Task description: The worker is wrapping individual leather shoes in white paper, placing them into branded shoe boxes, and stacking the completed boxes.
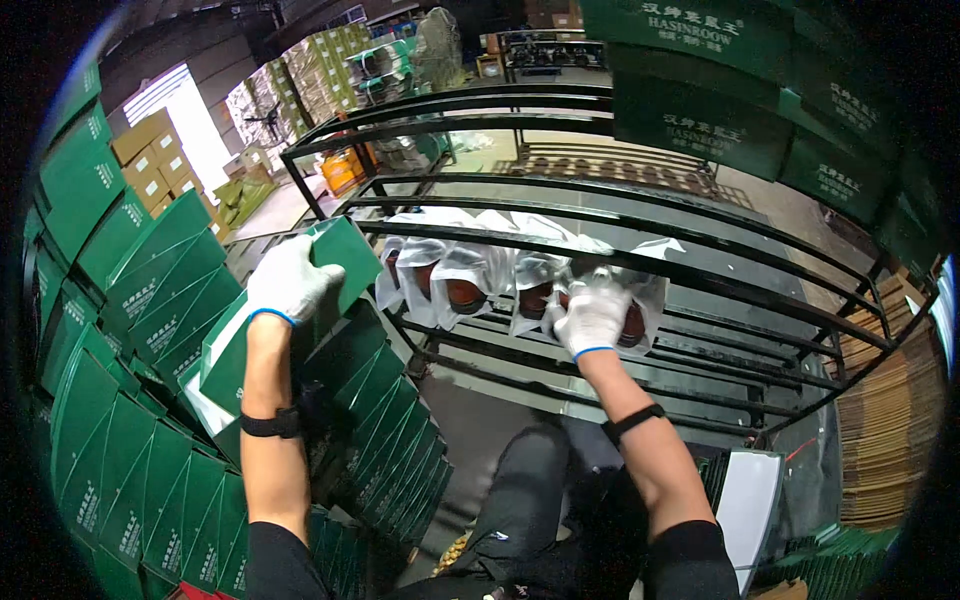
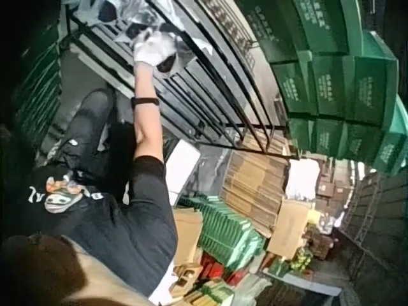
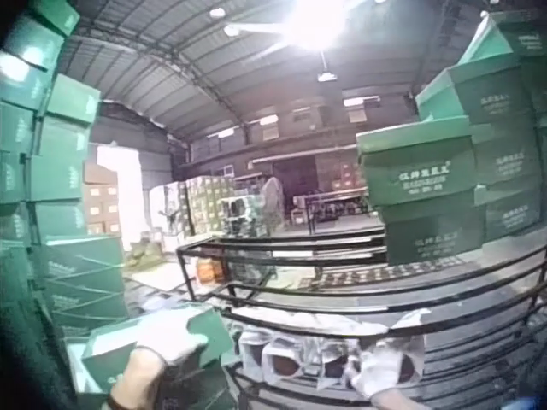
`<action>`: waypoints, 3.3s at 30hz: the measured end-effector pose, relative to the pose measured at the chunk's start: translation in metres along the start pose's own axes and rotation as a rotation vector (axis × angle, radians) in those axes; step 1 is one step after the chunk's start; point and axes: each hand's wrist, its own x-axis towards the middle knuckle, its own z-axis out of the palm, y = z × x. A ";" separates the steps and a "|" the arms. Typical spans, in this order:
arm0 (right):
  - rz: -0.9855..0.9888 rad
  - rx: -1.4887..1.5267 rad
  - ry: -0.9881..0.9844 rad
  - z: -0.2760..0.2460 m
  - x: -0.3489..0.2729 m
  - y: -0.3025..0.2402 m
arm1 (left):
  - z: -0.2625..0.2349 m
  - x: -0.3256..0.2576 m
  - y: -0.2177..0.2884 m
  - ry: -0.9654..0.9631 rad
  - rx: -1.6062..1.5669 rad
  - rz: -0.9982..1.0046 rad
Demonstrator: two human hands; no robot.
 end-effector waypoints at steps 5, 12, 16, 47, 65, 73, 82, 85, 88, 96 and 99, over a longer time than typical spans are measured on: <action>0.083 -0.077 -0.170 -0.001 0.003 0.057 | -0.067 -0.009 -0.010 0.528 -0.153 0.193; -0.164 0.167 0.332 0.008 -0.049 0.177 | -0.032 -0.151 0.059 0.410 -0.357 0.892; 0.371 0.714 0.370 -0.102 -0.129 0.200 | 0.119 -0.271 0.076 -0.397 -0.608 1.198; 0.277 0.749 0.199 -0.209 -0.225 0.138 | 0.197 -0.252 0.204 -0.286 -1.216 0.493; 1.396 1.648 0.224 -0.277 -0.435 0.176 | 0.230 -0.320 0.178 -0.488 -0.931 0.506; 0.690 0.848 -0.542 -0.224 -0.438 0.102 | 0.200 -0.383 0.110 -0.754 -0.982 0.442; 0.484 1.116 -0.201 -0.171 -0.344 0.148 | 0.271 -0.284 0.193 -1.073 -1.985 0.137; 0.676 1.284 -0.113 -0.173 -0.361 0.130 | 0.272 -0.306 0.197 -1.159 -1.647 -0.412; 0.670 1.367 -0.225 -0.149 -0.416 0.125 | 0.356 -0.330 0.172 -0.618 -1.648 0.312; 0.449 1.361 -0.051 -0.265 -0.325 0.050 | 0.159 -0.338 0.125 -0.869 -1.970 0.194; -0.080 0.936 0.283 -0.345 -0.188 0.078 | 0.071 -0.230 0.136 -0.304 -1.553 0.607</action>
